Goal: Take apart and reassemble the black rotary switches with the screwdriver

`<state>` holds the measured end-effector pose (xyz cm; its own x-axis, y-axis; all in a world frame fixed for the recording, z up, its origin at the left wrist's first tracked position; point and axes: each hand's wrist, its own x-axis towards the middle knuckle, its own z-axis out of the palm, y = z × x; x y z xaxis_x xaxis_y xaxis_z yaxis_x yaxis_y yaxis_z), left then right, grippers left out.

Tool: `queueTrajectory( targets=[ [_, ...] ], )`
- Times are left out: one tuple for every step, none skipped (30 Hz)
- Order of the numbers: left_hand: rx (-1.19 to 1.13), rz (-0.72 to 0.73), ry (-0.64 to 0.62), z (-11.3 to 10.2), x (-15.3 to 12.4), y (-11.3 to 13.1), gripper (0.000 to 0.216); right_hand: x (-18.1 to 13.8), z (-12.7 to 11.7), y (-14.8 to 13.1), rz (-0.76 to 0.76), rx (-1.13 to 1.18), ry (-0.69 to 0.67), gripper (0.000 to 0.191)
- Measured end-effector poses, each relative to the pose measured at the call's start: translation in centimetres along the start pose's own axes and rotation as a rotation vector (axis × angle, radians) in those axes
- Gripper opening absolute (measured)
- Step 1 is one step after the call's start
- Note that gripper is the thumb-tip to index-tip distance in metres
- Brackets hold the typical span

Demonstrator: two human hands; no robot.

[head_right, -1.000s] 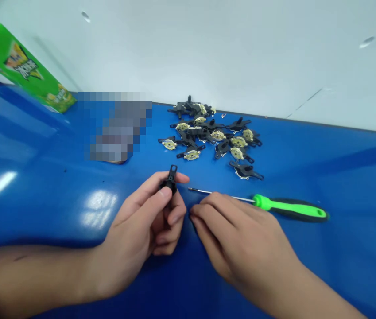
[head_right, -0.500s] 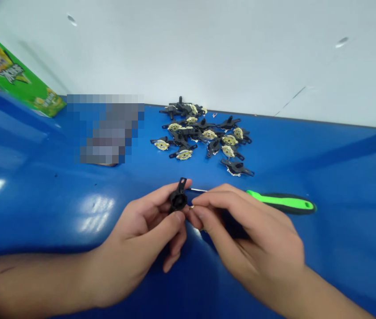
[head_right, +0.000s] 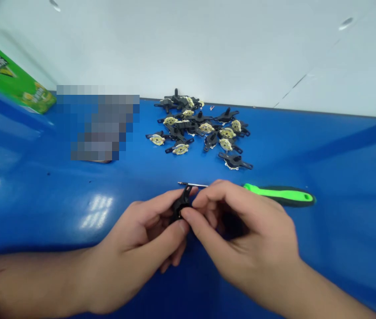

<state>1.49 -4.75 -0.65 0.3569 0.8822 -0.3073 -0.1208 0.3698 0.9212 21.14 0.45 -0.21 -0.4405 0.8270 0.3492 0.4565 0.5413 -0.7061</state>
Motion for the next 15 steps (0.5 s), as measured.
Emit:
queueTrajectory(
  targets=[
    [-0.008, -0.006, -0.002, -0.02, -0.03, 0.05, 0.025, 0.13, 0.1, -0.12, 0.092, 0.107, -0.006, 0.013],
    [-0.017, -0.009, -0.006, -0.05, -0.06, 0.09, 0.026, 0.29, 0.17, -0.25, 0.194, 0.234, -0.023, 0.017],
    [-0.025, -0.006, -0.014, -0.1, -0.08, 0.11, 0.027, 0.46, 0.23, -0.38, 0.289, 0.364, -0.055, 0.023],
    [-0.03, 0.001, -0.02, -0.15, -0.1, 0.11, 0.029, 0.62, 0.27, -0.49, 0.368, 0.478, -0.09, 0.029],
    [-0.037, 0.01, -0.023, -0.19, -0.12, 0.08, 0.03, 0.75, 0.29, -0.59, 0.424, 0.565, -0.12, 0.033],
    [-0.045, 0.014, -0.022, -0.23, -0.12, 0.04, 0.031, 0.85, 0.3, -0.65, 0.458, 0.624, -0.143, 0.036],
    [-0.056, 0.012, -0.02, -0.25, -0.11, -0.01, 0.031, 0.92, 0.3, -0.69, 0.473, 0.662, -0.156, 0.037],
    [-0.069, 0.003, -0.018, -0.25, -0.09, -0.06, 0.03, 0.95, 0.31, -0.7, 0.481, 0.682, -0.165, 0.037],
    [-0.082, -0.007, -0.016, -0.22, -0.05, -0.07, 0.03, 0.96, 0.32, -0.69, 0.485, 0.693, -0.167, 0.037],
    [-0.094, -0.013, -0.016, -0.19, 0.0, -0.06, 0.03, 0.95, 0.32, -0.68, 0.487, 0.701, -0.169, 0.038],
    [-0.106, -0.014, -0.018, -0.13, 0.07, -0.02, 0.03, 0.95, 0.32, -0.67, 0.486, 0.708, -0.171, 0.038],
    [-0.118, -0.009, -0.022, -0.07, 0.15, 0.06, 0.03, 0.95, 0.32, -0.67, 0.485, 0.713, -0.176, 0.039],
    [-0.132, 0.0, -0.026, 0.0, 0.22, 0.16, 0.03, 0.95, 0.32, -0.67, 0.483, 0.719, -0.175, 0.039],
    [-0.148, 0.012, -0.031, 0.06, 0.28, 0.27, 0.029, 0.96, 0.32, -0.68, 0.485, 0.728, -0.172, 0.039],
    [-0.164, 0.023, -0.036, 0.11, 0.33, 0.37, 0.029, 0.98, 0.31, -0.71, 0.49, 0.74, -0.167, 0.039]
  ],
)
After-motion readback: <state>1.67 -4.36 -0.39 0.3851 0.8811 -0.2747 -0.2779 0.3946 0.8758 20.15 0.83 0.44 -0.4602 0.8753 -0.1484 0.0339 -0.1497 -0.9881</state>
